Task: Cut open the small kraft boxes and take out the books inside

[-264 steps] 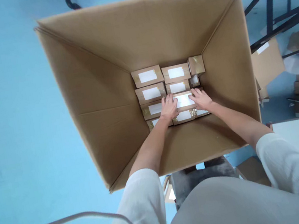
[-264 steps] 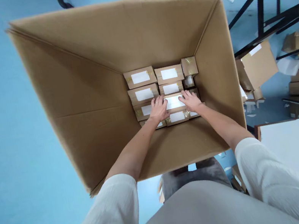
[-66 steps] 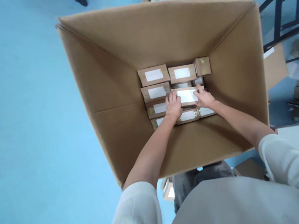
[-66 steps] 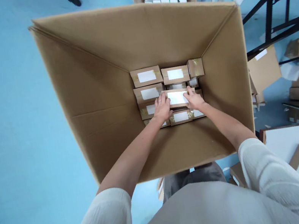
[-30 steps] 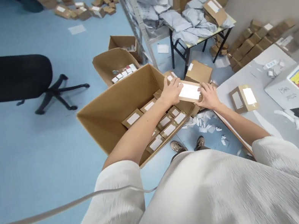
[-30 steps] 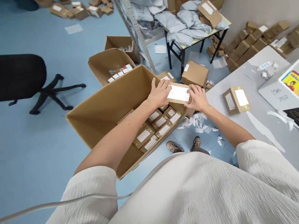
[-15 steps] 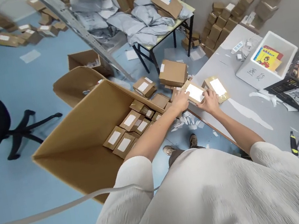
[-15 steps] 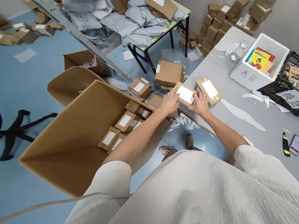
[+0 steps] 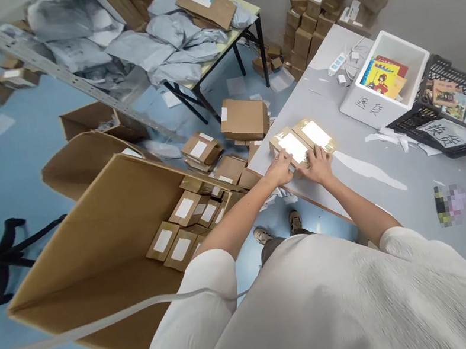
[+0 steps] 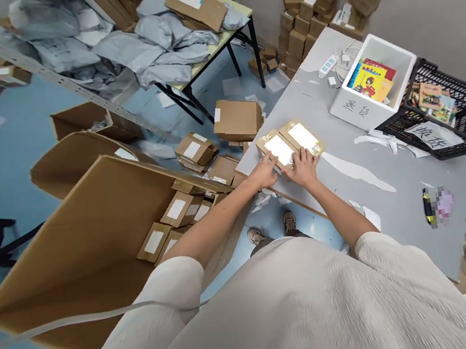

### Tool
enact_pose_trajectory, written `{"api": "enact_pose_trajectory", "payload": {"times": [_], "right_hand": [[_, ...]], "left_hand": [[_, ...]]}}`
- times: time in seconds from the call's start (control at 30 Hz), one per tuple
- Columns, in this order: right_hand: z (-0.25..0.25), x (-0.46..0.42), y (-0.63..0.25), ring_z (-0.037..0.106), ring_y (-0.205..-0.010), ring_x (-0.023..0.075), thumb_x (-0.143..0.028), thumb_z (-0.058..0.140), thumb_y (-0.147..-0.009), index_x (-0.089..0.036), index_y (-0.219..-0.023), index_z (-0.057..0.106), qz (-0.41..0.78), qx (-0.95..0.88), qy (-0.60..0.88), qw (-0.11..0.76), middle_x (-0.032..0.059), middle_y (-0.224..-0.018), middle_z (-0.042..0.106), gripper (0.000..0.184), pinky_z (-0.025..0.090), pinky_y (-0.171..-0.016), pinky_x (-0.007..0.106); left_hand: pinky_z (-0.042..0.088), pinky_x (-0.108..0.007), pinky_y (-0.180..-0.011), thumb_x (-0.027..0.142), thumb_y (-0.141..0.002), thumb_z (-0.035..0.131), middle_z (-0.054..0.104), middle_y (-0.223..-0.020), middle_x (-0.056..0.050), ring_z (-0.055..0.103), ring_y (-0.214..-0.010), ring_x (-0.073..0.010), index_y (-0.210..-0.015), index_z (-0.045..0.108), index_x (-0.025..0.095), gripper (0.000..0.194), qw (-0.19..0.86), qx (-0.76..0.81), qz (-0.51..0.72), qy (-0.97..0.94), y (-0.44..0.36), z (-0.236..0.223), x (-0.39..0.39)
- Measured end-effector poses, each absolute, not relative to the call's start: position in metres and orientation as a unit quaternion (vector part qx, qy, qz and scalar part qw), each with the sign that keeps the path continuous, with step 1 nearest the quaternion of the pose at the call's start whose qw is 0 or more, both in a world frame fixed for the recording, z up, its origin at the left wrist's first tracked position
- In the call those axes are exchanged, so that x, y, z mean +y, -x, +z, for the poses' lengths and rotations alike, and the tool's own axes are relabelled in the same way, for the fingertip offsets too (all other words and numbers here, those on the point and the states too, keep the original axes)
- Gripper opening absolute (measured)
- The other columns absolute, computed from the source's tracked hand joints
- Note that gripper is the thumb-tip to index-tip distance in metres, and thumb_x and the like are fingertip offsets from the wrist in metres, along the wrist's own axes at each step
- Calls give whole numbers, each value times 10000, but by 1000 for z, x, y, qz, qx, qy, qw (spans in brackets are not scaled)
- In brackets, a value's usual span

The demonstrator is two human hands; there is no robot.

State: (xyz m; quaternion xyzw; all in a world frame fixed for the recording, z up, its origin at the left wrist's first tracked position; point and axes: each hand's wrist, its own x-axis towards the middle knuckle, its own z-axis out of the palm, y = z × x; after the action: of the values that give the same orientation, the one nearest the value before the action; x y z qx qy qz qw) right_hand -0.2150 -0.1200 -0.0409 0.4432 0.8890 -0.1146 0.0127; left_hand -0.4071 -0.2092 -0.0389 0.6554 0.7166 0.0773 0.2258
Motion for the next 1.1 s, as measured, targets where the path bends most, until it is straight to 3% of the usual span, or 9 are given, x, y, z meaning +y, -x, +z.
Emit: {"api": "enact_pose_trajectory", "payload": {"times": [0.2,0.43,0.53,0.83,1.1], "right_hand": [[-39,-121,218,343,-1622,526,-651,569,-1036,-186,-1605,553,-107,861,-497,22,318,-1781,387,734,365,-1201,718],[-37,-118,226,341,-1605,495,-563,531,-1051,-183,-1562,587,-137,870,-472,-41,298,-1772,405,639,318,-1236,720],[-31,-124,256,283,-1643,494,-490,510,-1058,-170,-1593,572,-132,900,-415,-40,293,-1811,352,626,292,-1252,721],[-23,-213,393,307,-1637,472,-411,498,-1076,-168,-1536,641,-150,970,-188,23,262,-1819,366,539,311,-1264,684],[-40,-311,489,385,-1591,446,-341,532,-1071,-203,-1500,686,-166,979,-3,119,220,-1747,499,475,398,-1224,650]], "left_hand": [[474,-499,-1327,268,-892,726,325,-1829,-262,542,-1598,-407,-1680,529,110,827,249,698,82,-667,416,-40,-174],[398,-535,-1370,210,-925,621,511,-1746,-191,483,-1640,-353,-1620,599,180,696,228,701,92,-670,427,-33,-170],[354,-529,-1398,192,-942,574,484,-1789,-167,444,-1673,-322,-1652,574,185,711,219,723,90,-649,445,-30,-195],[435,-514,-1339,207,-927,597,530,-1743,-180,560,-1575,-333,-1649,581,183,722,209,852,95,-471,553,-38,-368],[464,-519,-1319,274,-922,685,531,-1737,-160,579,-1554,-361,-1688,556,243,777,265,915,122,-280,618,-88,-555]]}}
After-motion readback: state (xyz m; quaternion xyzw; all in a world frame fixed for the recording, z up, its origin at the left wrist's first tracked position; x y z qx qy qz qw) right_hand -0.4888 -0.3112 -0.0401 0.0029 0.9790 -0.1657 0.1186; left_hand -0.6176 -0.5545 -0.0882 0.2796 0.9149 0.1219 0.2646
